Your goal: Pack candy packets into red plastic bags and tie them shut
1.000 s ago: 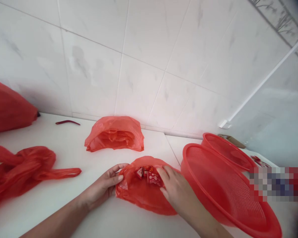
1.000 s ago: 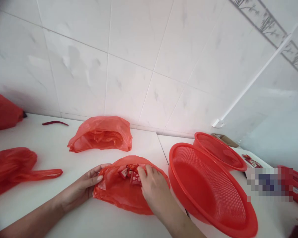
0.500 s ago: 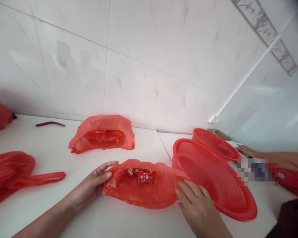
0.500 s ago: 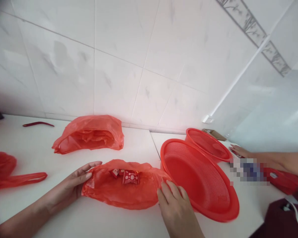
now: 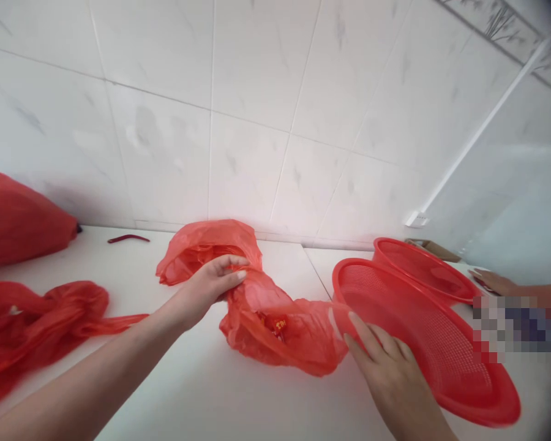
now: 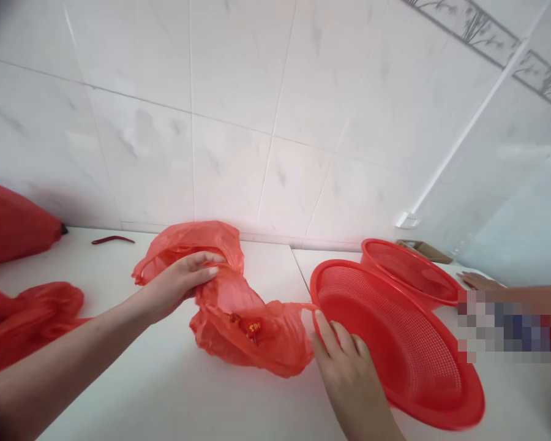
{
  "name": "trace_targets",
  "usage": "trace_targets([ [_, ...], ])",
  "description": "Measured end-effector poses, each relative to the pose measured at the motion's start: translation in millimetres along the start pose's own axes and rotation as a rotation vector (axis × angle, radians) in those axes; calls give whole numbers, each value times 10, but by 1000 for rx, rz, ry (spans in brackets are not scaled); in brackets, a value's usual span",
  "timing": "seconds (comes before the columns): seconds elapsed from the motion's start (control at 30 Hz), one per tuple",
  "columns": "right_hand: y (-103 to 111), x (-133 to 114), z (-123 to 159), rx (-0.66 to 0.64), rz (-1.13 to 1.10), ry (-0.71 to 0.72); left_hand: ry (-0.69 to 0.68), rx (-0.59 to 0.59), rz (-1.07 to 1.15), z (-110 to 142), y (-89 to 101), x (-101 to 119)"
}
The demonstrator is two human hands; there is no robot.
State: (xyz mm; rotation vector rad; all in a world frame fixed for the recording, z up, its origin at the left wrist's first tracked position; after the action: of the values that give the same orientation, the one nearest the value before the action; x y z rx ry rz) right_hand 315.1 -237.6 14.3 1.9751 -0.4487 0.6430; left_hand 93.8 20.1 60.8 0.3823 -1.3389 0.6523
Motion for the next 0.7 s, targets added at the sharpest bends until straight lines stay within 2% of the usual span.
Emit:
trace_targets([
  [0.17,-186,127,-255,12,-82,-46,-34,-73,-52,-196,-407,560],
  [0.23,-189,211,-297,37,-99,-88,-140,-59,-71,-182,-500,776],
  [0.3,-131,272,-298,91,-136,-138,-326,-27,-82,-108,-514,963],
  [0.37,-41,298,-276,174,-199,-154,-479,30,-138,-17,-454,1089],
  [0.4,2,302,-263,214,-231,-151,-504,64,-197,19,-405,1124],
  [0.5,92,325,-243,298,-297,-188,-472,203,-403,64,-201,1156],
  [0.6,139,399,-279,320,-462,-365,-488,364,-550,71,42,1150],
  [0.7,193,489,-393,335,-765,-637,-453,470,-746,103,288,1138],
])
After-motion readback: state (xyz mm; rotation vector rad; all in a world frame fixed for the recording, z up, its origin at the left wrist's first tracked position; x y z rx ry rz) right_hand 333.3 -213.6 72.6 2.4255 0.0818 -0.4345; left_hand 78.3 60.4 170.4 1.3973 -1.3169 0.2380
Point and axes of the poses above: each hand's wrist, its own z-axis away from the middle knuckle, its own y-axis out of the back of the hand, x = y × z, the point moved 1 cm from there along -z, towards the middle knuckle, and after that the axes turned 13 degrees about y, right-handed, at the moved point
